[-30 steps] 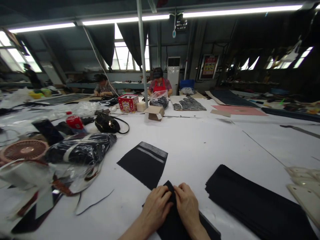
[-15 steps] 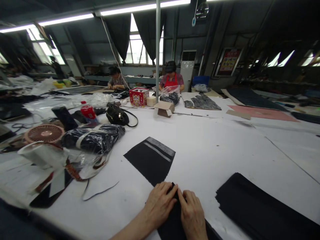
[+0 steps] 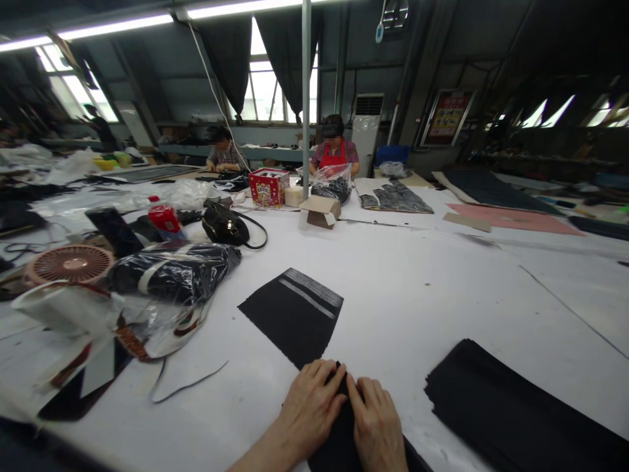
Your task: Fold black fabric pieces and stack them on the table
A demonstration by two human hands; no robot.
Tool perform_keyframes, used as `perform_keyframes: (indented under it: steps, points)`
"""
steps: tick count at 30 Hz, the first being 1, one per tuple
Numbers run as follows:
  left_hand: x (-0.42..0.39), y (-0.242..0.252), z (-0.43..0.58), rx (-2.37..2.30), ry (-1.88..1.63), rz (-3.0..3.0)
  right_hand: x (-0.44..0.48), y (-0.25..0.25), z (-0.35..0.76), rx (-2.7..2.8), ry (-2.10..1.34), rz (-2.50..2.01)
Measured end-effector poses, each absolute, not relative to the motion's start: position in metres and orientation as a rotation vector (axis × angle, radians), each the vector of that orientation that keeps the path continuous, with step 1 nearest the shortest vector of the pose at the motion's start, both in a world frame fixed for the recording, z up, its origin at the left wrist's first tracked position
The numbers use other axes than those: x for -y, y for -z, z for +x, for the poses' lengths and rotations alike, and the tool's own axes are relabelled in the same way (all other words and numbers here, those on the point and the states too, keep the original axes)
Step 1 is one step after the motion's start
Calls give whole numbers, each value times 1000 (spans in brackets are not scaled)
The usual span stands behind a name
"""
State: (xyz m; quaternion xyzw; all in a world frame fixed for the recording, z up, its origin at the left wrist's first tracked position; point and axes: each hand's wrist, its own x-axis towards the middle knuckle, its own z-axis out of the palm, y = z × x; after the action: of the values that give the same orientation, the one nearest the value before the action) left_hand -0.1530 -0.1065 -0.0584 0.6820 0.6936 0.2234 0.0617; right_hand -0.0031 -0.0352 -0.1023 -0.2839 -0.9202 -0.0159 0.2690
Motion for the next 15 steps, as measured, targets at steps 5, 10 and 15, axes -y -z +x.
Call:
perform_keyframes:
  steps: [5, 10, 15]
  points:
    - [106, 63, -151, -2131, -665, 2067, 36, 103, -5, 2494, 85, -768]
    - [106, 66, -156, -2221, -626, 2077, 36, 102, -6, 2502, 80, -806]
    - [104, 57, -166, -2205, -635, 2213, 37, 100, -10, 2530, 47, -868]
